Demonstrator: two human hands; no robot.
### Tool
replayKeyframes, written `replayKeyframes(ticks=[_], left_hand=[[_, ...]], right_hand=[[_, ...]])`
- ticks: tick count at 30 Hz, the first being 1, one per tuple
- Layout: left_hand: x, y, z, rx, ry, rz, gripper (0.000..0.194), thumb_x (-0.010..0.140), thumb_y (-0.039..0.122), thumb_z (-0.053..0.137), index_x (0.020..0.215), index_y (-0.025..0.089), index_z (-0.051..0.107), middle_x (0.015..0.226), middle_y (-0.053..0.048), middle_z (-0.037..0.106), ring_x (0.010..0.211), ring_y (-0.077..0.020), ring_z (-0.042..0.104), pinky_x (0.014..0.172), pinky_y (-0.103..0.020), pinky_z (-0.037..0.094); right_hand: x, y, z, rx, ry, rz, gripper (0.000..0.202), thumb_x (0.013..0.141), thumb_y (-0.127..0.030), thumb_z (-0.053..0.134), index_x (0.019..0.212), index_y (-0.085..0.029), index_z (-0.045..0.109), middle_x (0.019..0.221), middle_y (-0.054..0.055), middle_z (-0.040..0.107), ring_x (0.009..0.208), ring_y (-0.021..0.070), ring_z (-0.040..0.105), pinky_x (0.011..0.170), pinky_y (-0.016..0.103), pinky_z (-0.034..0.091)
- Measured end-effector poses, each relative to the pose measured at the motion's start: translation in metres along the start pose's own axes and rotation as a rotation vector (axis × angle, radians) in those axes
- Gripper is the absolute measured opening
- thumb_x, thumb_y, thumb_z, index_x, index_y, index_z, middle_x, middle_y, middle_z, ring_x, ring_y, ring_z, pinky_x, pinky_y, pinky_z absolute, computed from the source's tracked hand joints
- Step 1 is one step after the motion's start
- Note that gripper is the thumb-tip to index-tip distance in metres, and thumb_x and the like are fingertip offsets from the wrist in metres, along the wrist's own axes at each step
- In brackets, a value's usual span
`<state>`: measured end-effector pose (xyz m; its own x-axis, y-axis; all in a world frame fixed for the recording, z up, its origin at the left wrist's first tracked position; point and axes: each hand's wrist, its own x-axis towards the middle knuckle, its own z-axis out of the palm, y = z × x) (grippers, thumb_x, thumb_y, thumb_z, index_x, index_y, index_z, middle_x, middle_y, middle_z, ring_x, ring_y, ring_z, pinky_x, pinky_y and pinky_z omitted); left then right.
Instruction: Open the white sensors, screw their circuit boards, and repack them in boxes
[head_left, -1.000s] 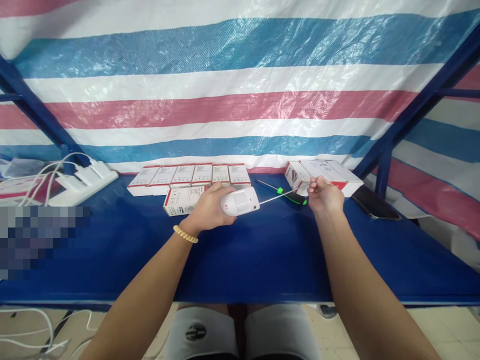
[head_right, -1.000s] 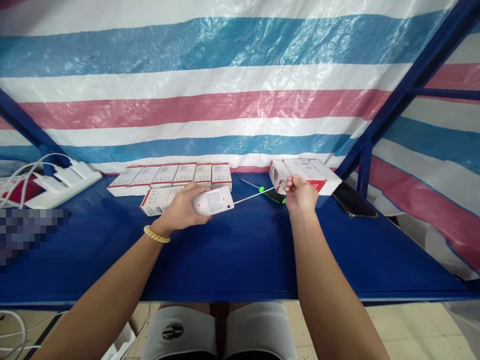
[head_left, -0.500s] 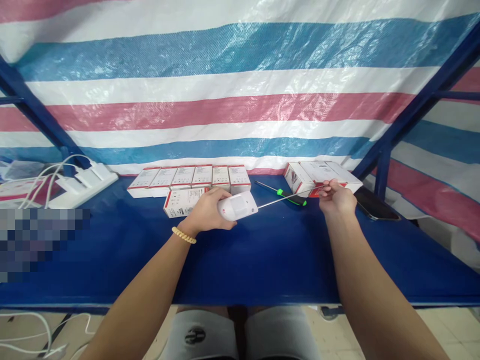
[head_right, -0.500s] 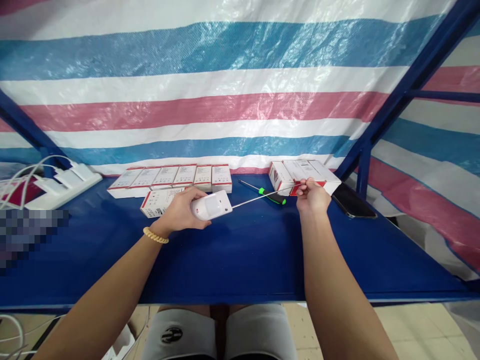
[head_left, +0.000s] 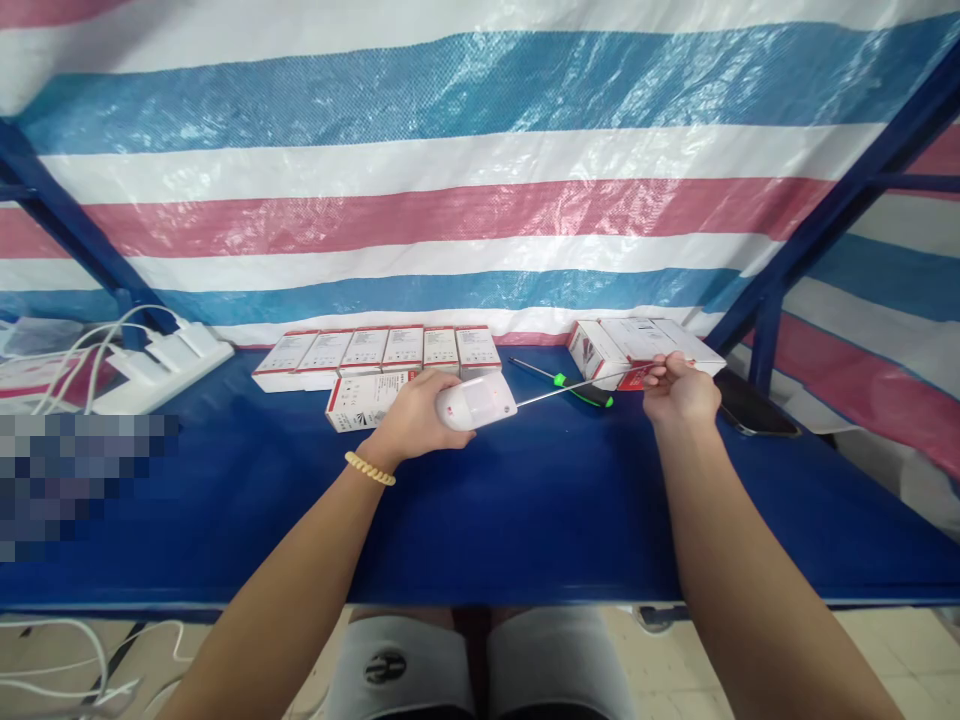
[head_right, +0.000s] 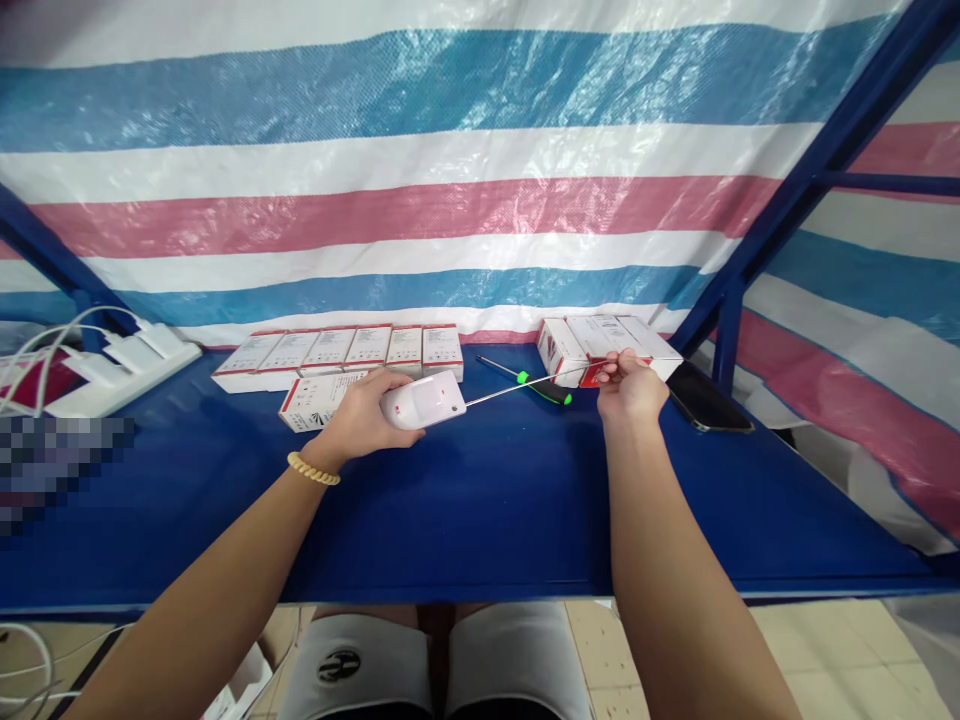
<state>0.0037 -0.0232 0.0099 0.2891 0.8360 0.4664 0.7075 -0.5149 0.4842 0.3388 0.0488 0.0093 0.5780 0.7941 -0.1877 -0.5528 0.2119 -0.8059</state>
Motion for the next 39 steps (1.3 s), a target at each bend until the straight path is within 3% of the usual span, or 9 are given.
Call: replayKeyframes(ticks=[11,17,21,25,29,35,39], left_hand=[[-0.002,0.007,-0.001,-0.022,0.029,-0.021,0.064,0.054,0.023,0.081,0.115,0.016,0.065,0.098,-0.004,0.058,0.089,-0.0229,0.060,0.081,-0.041,0.054],[-0.002,0.004,0.007,0.084,0.150,-0.039,0.065,0.056,0.031,0.082,0.117,0.017,0.065,0.097,-0.005,0.057,0.093,-0.0248,0.060,0.087,-0.042,0.053],[-0.004,-0.004,0.011,0.144,0.210,-0.003,0.064,0.057,0.031,0.080,0.118,0.017,0.065,0.099,-0.006,0.060,0.094,-0.0252,0.061,0.086,-0.040,0.053],[-0.004,-0.005,0.018,0.155,0.211,0.056,0.063,0.061,0.034,0.080,0.120,0.018,0.064,0.100,-0.007,0.061,0.092,-0.0246,0.061,0.087,-0.041,0.053],[-0.002,-0.003,0.028,0.186,0.247,0.077,0.063,0.062,0.037,0.081,0.119,0.017,0.064,0.097,-0.007,0.060,0.090,-0.0251,0.061,0.086,-0.041,0.053],[-0.003,-0.001,0.027,0.212,0.303,0.006,0.064,0.062,0.039,0.082,0.120,0.019,0.063,0.098,-0.008,0.062,0.092,-0.0264,0.063,0.086,-0.040,0.054],[-0.003,0.004,0.030,0.139,0.295,-0.035,0.063,0.067,0.043,0.078,0.120,0.012,0.061,0.101,-0.012,0.065,0.097,-0.0289,0.064,0.086,-0.042,0.053]], right_hand=[[-0.013,0.020,0.012,-0.134,-0.065,-0.088,0.019,0.082,-0.007,0.058,0.068,-0.018,0.050,0.054,-0.002,0.060,0.042,0.0084,0.055,0.037,0.017,0.047],[-0.044,0.050,0.027,-0.318,-0.332,-0.180,0.020,0.074,-0.026,0.072,0.067,-0.016,0.056,0.059,0.000,0.064,0.044,0.0115,0.061,0.035,0.020,0.048],[-0.048,0.060,0.027,-0.412,-0.371,-0.238,0.027,0.070,-0.037,0.077,0.077,-0.015,0.062,0.066,0.000,0.067,0.046,0.0101,0.061,0.035,0.020,0.048],[-0.054,0.067,0.025,-0.480,-0.420,-0.267,0.035,0.070,-0.048,0.076,0.072,-0.016,0.062,0.065,0.001,0.067,0.046,0.0100,0.061,0.035,0.020,0.048],[-0.079,0.079,0.031,-0.588,-0.687,-0.172,0.044,0.070,-0.058,0.074,0.069,-0.015,0.063,0.057,0.002,0.064,0.042,0.0114,0.060,0.035,0.021,0.046],[-0.102,0.083,0.036,-0.442,-0.813,-0.102,0.054,0.064,-0.061,0.078,0.090,-0.017,0.058,0.068,-0.001,0.065,0.053,0.0149,0.066,0.037,0.022,0.048],[-0.107,0.083,0.031,-0.396,-0.961,-0.064,0.070,0.067,-0.052,0.080,0.120,-0.026,0.044,0.083,-0.002,0.069,0.059,0.0149,0.068,0.040,0.022,0.049]])
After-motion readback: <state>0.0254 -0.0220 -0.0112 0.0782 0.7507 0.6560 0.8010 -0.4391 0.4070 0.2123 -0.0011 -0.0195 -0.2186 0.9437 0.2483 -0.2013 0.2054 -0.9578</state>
